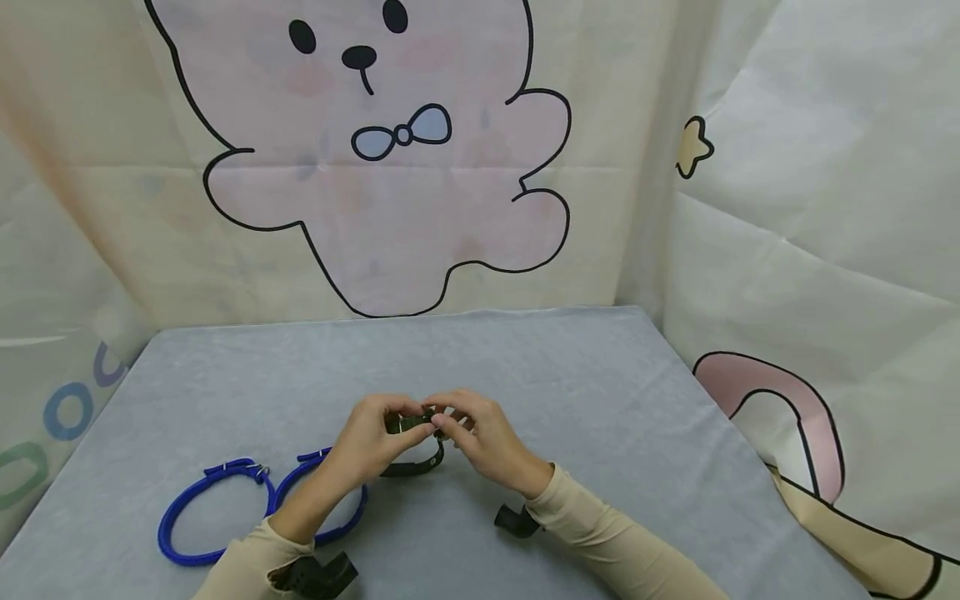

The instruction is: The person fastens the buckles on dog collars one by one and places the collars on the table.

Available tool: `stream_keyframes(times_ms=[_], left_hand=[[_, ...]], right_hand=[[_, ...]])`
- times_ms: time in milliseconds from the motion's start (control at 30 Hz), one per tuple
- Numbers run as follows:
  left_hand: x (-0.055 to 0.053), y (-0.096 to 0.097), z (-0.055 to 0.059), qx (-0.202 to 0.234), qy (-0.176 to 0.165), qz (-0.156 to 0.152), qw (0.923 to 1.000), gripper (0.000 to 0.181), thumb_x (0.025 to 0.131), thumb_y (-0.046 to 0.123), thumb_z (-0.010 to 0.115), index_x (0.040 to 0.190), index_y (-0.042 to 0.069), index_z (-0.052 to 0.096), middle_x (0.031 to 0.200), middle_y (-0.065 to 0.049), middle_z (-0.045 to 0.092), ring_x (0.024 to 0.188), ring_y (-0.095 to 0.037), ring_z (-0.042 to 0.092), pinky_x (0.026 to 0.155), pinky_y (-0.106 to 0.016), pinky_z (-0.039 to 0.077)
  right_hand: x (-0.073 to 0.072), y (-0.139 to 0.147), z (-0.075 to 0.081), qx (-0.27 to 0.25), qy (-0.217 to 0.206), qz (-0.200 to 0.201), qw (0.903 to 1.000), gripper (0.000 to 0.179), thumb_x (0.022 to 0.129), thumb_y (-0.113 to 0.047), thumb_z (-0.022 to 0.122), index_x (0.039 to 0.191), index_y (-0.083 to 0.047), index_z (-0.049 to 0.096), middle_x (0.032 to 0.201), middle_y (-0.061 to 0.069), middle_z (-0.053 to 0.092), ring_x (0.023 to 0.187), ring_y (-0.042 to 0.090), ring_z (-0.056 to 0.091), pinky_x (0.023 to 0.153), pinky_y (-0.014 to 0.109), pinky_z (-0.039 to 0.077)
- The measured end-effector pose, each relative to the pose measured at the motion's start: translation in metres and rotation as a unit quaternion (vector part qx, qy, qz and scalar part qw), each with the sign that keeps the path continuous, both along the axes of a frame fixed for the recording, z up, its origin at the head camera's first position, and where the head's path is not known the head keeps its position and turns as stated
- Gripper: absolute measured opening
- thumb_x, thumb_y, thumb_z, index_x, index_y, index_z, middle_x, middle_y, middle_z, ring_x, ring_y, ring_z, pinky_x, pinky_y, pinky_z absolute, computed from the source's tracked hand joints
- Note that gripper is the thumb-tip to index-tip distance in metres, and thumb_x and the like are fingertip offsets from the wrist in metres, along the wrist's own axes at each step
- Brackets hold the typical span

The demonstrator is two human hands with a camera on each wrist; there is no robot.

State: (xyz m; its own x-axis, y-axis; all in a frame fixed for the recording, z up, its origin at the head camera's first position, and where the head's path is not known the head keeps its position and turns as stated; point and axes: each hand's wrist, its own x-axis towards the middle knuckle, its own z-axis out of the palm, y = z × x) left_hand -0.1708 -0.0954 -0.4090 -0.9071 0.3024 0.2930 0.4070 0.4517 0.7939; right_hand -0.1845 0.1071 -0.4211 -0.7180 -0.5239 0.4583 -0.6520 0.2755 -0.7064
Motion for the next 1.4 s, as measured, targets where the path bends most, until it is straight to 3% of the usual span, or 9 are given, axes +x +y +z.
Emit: stream_keyframes(times_ms=[167, 333, 500, 733, 933, 1133, 1400], left_hand=[[0.003, 0.001, 0.000, -0.030, 0.000, 0.018, 0.9994, 0.011, 0.090, 0.018, 0.077, 0.099, 0.012, 0.080, 0.091, -0.002, 0.077, 0.058, -0.003, 0.050, 0.053, -0.023, 0.045], [0.005, 0.001, -0.001, -0.045, 0.010, 0.012, 0.9989, 0.011, 0.093, 0.019, 0.073, 0.099, 0.012, 0.080, 0.093, -0.001, 0.075, 0.068, -0.002, 0.054, 0.062, -0.022, 0.048], [0.005, -0.001, -0.004, -0.024, 0.003, -0.001, 0.9997, 0.016, 0.098, 0.018, 0.066, 0.103, 0.012, 0.080, 0.090, 0.001, 0.072, 0.073, -0.003, 0.054, 0.066, -0.023, 0.048], [0.002, 0.000, -0.003, 0.010, -0.008, 0.017, 0.9998, 0.016, 0.096, 0.021, 0.070, 0.103, 0.011, 0.079, 0.091, -0.001, 0.076, 0.061, -0.005, 0.049, 0.055, -0.024, 0.044], [0.000, 0.001, -0.004, 0.021, 0.002, 0.013, 0.9997, 0.014, 0.089, 0.020, 0.079, 0.101, 0.016, 0.077, 0.087, 0.001, 0.072, 0.053, -0.004, 0.042, 0.050, -0.024, 0.040], [0.001, 0.002, -0.006, -0.003, 0.008, 0.009, 0.9999, 0.018, 0.087, 0.016, 0.080, 0.105, 0.013, 0.078, 0.092, -0.001, 0.072, 0.054, -0.003, 0.044, 0.051, -0.023, 0.043], [0.000, 0.002, -0.010, -0.083, 0.007, 0.028, 0.9961, 0.011, 0.087, 0.020, 0.081, 0.096, 0.019, 0.076, 0.088, 0.005, 0.070, 0.064, -0.003, 0.051, 0.057, -0.023, 0.045]], right_hand=[[0.000, -0.002, -0.001, -0.021, 0.015, 0.005, 0.9996, 0.018, 0.102, -0.012, 0.061, 0.116, -0.010, 0.072, 0.116, 0.010, 0.065, 0.077, 0.012, 0.062, 0.063, 0.023, 0.055], [-0.001, -0.002, -0.002, -0.047, -0.003, 0.032, 0.9984, 0.025, 0.101, -0.008, 0.061, 0.123, -0.005, 0.070, 0.114, 0.013, 0.066, 0.070, 0.019, 0.060, 0.060, 0.027, 0.055], [-0.002, -0.001, -0.004, -0.078, -0.038, 0.058, 0.9945, 0.025, 0.100, -0.004, 0.059, 0.123, 0.001, 0.070, 0.108, 0.018, 0.065, 0.058, 0.023, 0.057, 0.054, 0.031, 0.055], [-0.007, 0.003, 0.001, -0.111, -0.105, 0.101, 0.9831, 0.022, 0.100, -0.001, 0.059, 0.121, 0.003, 0.064, 0.112, 0.028, 0.063, 0.056, 0.028, 0.058, 0.059, 0.033, 0.058], [-0.011, 0.006, 0.000, -0.129, -0.116, 0.107, 0.9790, 0.018, 0.098, 0.002, 0.061, 0.116, 0.007, 0.062, 0.109, 0.033, 0.064, 0.055, 0.013, 0.057, 0.055, 0.029, 0.054], [-0.012, 0.006, -0.003, -0.122, -0.090, 0.070, 0.9860, 0.016, 0.096, 0.003, 0.063, 0.112, 0.003, 0.065, 0.099, 0.028, 0.069, 0.064, 0.005, 0.060, 0.049, 0.028, 0.048], [-0.011, 0.004, 0.001, -0.166, -0.037, 0.018, 0.9853, 0.018, 0.094, 0.003, 0.066, 0.112, 0.006, 0.066, 0.105, 0.028, 0.070, 0.081, 0.007, 0.066, 0.057, 0.030, 0.056]])
